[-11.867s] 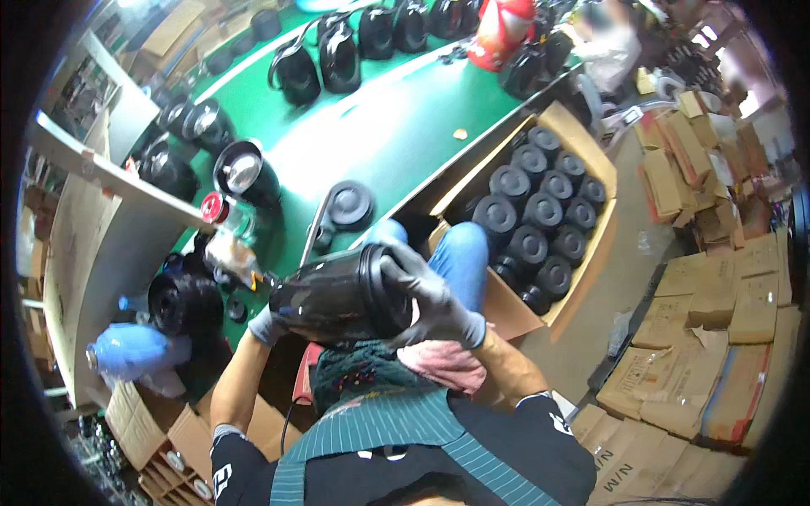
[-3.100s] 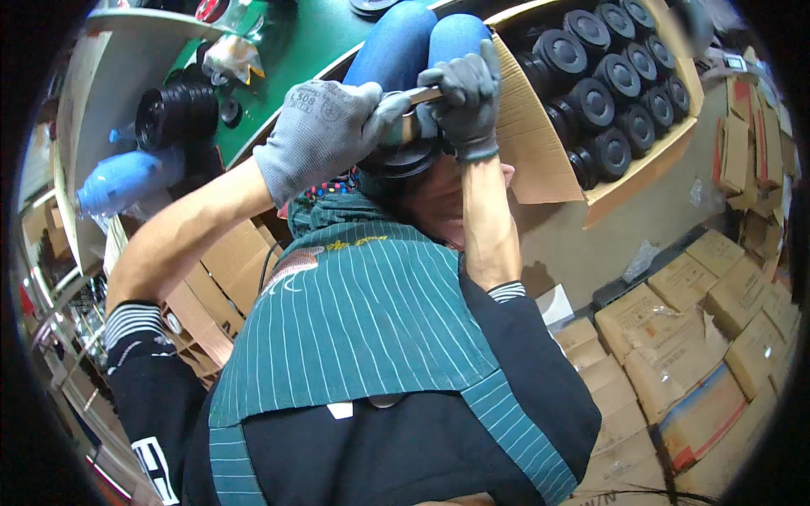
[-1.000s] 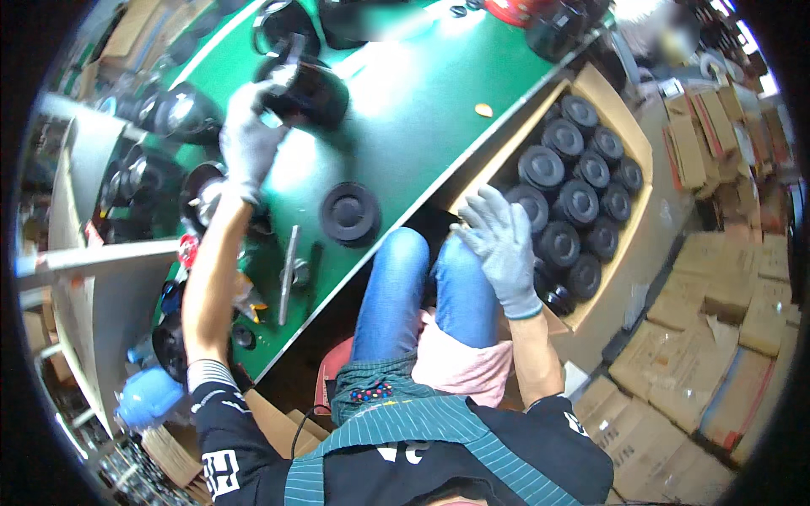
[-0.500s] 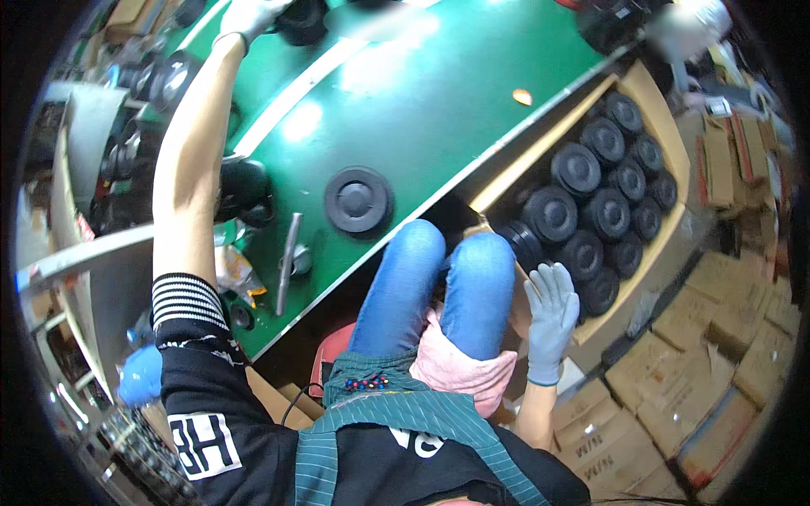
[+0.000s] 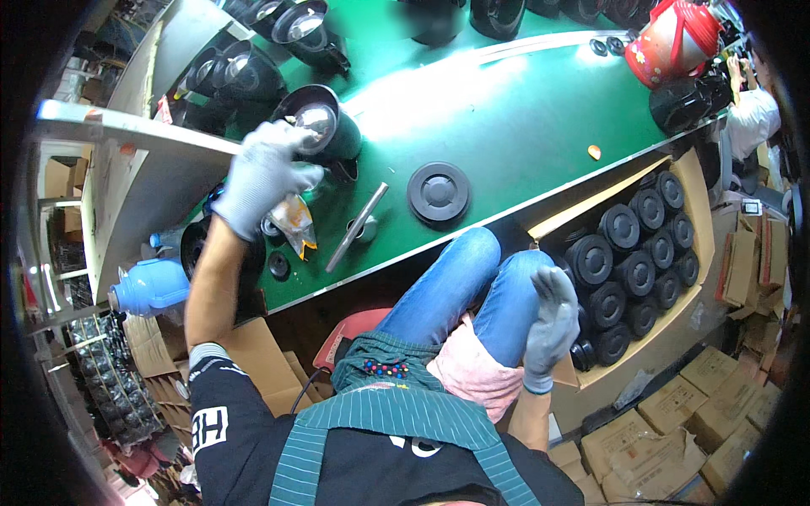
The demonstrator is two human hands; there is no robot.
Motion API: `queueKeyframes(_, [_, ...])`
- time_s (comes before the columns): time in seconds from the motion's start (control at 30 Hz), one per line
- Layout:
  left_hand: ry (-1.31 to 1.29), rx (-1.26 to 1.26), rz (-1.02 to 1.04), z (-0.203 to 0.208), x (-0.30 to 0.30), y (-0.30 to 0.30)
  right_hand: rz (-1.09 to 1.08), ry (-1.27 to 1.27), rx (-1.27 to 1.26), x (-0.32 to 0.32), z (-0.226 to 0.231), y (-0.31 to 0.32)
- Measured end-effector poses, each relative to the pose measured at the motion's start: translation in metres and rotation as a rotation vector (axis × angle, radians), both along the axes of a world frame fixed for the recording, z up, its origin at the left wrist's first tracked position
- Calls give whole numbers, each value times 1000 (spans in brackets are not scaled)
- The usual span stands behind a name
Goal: The person repeatedly picks up black kettle bodies, inserts a metal rod into the base, and wipes the exterior with a cloth. They handle multiple kettle units one at a time on a green workbench, placing each finished unit aside.
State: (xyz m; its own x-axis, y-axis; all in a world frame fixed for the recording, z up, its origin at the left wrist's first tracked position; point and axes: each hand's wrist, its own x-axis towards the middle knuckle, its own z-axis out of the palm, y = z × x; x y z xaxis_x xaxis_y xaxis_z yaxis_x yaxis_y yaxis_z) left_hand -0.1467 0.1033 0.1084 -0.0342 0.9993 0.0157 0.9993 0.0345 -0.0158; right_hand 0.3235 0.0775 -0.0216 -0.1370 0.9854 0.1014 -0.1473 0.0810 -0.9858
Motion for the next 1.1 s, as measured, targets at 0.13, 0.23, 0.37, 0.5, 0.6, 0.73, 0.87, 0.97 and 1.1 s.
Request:
queueKeyframes(0.13, [170, 289, 0, -79, -5, -27, 176, -103, 105, -38, 30, 4])
queueKeyframes(0.23, [146, 440, -69, -70, 11, -24, 262, -357, 366, -75, 51, 14])
queueKeyframes(0.37, [47, 513, -245, -26, 64, -34, 218, -638, 920, -144, 93, 39])
queueKeyframes(0.5, [-83, 481, -399, 15, 120, -64, 102, -846, 1105, -164, 97, 47])
queueKeyframes(0.6, [-282, 463, -557, 28, 137, -86, 170, -796, 1021, -114, 109, 15])
queueKeyframes(0.73, [-1044, 868, -51, -25, 146, -128, 62, -488, 663, -36, 106, -31])
queueKeyframes(0.87, [-1364, -67, 139, -103, 133, -162, 60, -217, 538, 7, 111, -71])
queueKeyframes(0.97, [-1002, -161, -378, -139, 149, -169, 220, -106, 557, 21, 99, -80])
queueKeyframes(1.1, [-1206, -264, -304, -165, 157, -157, 300, -182, 601, 24, 83, -85])
